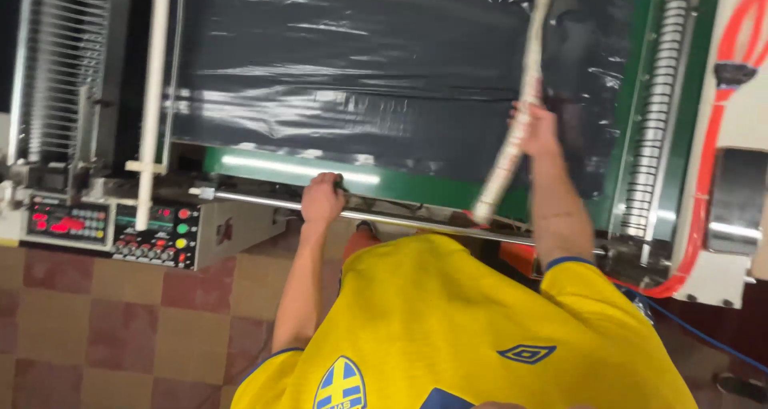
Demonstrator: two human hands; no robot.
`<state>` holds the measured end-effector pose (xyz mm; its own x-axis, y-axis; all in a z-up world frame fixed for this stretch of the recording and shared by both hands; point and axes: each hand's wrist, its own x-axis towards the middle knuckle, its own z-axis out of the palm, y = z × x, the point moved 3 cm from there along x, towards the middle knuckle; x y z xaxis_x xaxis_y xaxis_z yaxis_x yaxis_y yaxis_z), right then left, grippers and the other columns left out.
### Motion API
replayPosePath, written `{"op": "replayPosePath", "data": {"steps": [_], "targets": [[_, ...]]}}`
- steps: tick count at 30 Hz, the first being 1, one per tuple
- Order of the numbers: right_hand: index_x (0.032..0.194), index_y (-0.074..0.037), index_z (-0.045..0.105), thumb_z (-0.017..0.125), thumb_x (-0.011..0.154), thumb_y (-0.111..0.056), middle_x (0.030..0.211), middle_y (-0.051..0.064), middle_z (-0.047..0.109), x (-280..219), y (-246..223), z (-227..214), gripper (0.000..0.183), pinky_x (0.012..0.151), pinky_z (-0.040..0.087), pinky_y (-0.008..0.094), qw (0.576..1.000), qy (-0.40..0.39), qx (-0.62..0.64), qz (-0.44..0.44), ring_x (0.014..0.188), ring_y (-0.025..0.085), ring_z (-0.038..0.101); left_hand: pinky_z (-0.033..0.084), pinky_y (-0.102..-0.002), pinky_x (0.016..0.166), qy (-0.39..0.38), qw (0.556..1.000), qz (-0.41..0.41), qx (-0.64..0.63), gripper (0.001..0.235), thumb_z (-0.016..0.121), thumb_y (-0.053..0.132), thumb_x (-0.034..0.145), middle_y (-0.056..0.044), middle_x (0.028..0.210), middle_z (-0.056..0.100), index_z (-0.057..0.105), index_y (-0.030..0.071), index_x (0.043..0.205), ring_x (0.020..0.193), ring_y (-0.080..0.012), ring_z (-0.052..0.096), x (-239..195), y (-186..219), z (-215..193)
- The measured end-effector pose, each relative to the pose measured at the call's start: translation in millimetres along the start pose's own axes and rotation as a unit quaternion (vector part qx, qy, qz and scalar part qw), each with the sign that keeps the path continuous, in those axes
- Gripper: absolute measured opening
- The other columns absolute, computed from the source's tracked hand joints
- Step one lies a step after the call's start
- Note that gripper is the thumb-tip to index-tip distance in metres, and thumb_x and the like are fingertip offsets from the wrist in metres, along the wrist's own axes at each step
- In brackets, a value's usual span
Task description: The person uses a long white tube to roll and wrap black plastic sheets on a conveyor belt. They repeatedly guide the plastic with one hand while using the tube to roll it up with the other hand.
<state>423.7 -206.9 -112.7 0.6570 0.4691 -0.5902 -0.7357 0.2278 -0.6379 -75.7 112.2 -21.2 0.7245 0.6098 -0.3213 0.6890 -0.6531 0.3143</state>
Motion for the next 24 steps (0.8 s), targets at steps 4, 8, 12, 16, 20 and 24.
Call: {"op": "replayPosePath", "data": {"steps": [4, 8, 12, 16, 20, 24], "targets": [[0.112, -0.028, 0.056, 0.071, 0.083, -0.021, 0.104, 0.001, 0.076, -58.4, -78.6, -109.4, 0.034, 0.075, 0.065, 0.037, 0.990, 0.078, -0.100, -0.055, 0.085, 0.019, 0.075, 0.052, -0.046, 0.097, 0.028, 0.998, 0.049, 0.011, 0.034, 0.064, 0.028, 0.088, -0.005, 0.126, 0.063, 0.065, 0.022, 0.121, 0.120, -0.0301, 0.062, -7.4, 32.6, 9.5], [0.110, -0.029, 0.054, 0.071, 0.087, -0.020, 0.103, 0.001, 0.073, -85.9, -95.0, -90.1, 0.029, 0.072, 0.065, 0.034, 0.990, 0.078, -0.064, -0.102, 0.084, 0.018, 0.075, 0.049, -0.049, 0.106, 0.054, 0.990, 0.133, 0.017, 0.051, 0.069, 0.020, 0.083, -0.010, 0.145, 0.055, 0.061, 0.015, 0.133, 0.137, -0.0323, 0.052, -0.4, 86.8, -11.5], [0.105, -0.026, 0.055, 0.073, 0.085, -0.017, 0.099, 0.004, 0.074, -108.9, -53.8, 1.3, 0.028, 0.066, 0.063, 0.032, 0.990, 0.065, -0.019, -0.120, 0.079, 0.018, 0.073, 0.041, -0.056, 0.114, 0.041, 0.981, 0.190, 0.025, 0.065, 0.071, 0.020, 0.082, -0.014, 0.153, 0.047, 0.053, 0.015, 0.145, 0.145, -0.0338, 0.044, 16.6, 109.5, 12.2], [0.115, -0.025, 0.056, 0.070, 0.085, -0.014, 0.101, 0.006, 0.072, -122.3, -11.0, 104.0, 0.035, 0.066, 0.064, 0.032, 0.990, 0.030, -0.014, -0.138, 0.080, 0.018, 0.072, 0.032, -0.059, 0.120, -0.015, 0.984, 0.168, 0.054, 0.065, 0.073, 0.028, 0.084, -0.012, 0.158, 0.039, 0.052, 0.018, 0.145, 0.151, -0.0317, 0.032, 18.4, 118.0, 9.0], [0.130, -0.026, 0.057, 0.067, 0.087, -0.008, 0.106, 0.009, 0.073, -122.4, 33.9, 207.9, 0.048, 0.069, 0.066, 0.033, 0.992, -0.038, 0.005, -0.122, 0.084, 0.021, 0.074, 0.033, -0.057, 0.119, -0.012, 0.987, 0.158, -0.020, 0.058, 0.069, 0.025, 0.089, -0.010, 0.153, 0.046, 0.052, 0.019, 0.144, 0.149, -0.0307, 0.038, -2.1, 84.7, -16.3], [0.132, -0.025, 0.057, 0.067, 0.088, -0.011, 0.109, 0.015, 0.073, -126.2, 70.1, 320.7, 0.047, 0.074, 0.067, 0.040, 0.986, -0.123, 0.070, -0.090, 0.088, 0.027, 0.076, 0.039, -0.055, 0.113, 0.077, 0.982, 0.167, -0.031, 0.049, 0.070, 0.021, 0.085, -0.005, 0.144, 0.051, 0.060, 0.018, 0.133, 0.141, -0.0264, 0.047, -6.4, 12.1, -16.7]]}}
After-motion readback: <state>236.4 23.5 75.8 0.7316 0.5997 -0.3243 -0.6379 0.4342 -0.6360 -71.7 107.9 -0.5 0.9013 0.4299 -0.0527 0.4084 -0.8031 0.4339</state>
